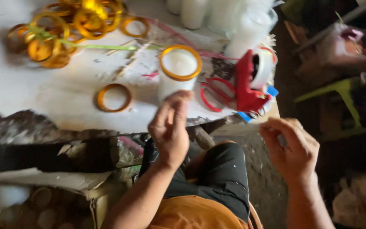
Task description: Assembling candles by fitting gold rings onto white jars and organizing them into boxes.
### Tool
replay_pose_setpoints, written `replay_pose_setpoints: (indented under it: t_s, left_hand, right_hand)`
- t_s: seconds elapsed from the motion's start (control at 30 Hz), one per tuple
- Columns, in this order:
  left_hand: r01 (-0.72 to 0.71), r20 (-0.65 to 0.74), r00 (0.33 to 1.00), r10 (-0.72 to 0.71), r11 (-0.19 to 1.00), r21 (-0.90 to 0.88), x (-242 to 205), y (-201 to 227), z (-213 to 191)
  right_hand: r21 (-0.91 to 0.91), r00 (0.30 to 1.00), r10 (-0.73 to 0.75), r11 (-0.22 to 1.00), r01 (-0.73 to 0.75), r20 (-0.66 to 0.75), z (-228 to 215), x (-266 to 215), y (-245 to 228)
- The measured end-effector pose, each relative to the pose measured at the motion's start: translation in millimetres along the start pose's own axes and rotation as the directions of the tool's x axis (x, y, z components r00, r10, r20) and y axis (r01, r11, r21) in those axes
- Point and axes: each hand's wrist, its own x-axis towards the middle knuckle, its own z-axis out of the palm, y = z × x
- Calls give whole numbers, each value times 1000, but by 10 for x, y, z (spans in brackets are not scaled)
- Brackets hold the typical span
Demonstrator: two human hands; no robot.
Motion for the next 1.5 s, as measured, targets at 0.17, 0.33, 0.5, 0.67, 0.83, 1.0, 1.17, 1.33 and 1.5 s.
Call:
replay_pose_setpoints:
  t_s: [0.17, 0.33, 0.5, 0.67, 0.83, 1.0, 1.17, 1.33, 1.5]
  left_hand:
    - [-95, -258, 964, 60, 987, -128, 278, -220, -293]
    - [-56, -259, 966, 12, 985, -166, 498, -291, -304]
    - [-64, -210, 976, 65, 998, 13, 662, -403, -269]
    - [-46, -238, 969, 60, 997, 66, 873, -577, -348]
    - [-247, 3, 963, 270, 877, 411, 786, -402, -434]
    - [-317, 271, 944, 187, 741, 591, 596, -401, -179]
    - [-364, 172, 929, 328, 723, 587, 684, -660, -127]
    - [-364, 209, 931, 298, 766, 529, 724, -671, -233]
    - [-380, 227, 925, 305, 780, 497, 754, -620, -323]
  right_hand:
    - [52, 939, -342, 938, 343, -35, 221, 494, -148]
    - [42, 948, -318, 947, 319, -25, 324, 589, -207]
    - [150, 929, -359, 917, 369, -90, 389, 672, -111]
    - [178, 932, -354, 915, 362, -76, 425, 684, -83]
    - [168, 941, -326, 927, 337, -86, 439, 627, -128]
    - [150, 972, -221, 961, 231, -81, 442, 502, -464]
    - [161, 954, -285, 941, 296, -91, 405, 479, -651]
    - [30, 952, -281, 958, 286, -121, 408, 701, -173]
    - [123, 964, -220, 963, 239, -151, 754, 1168, 90]
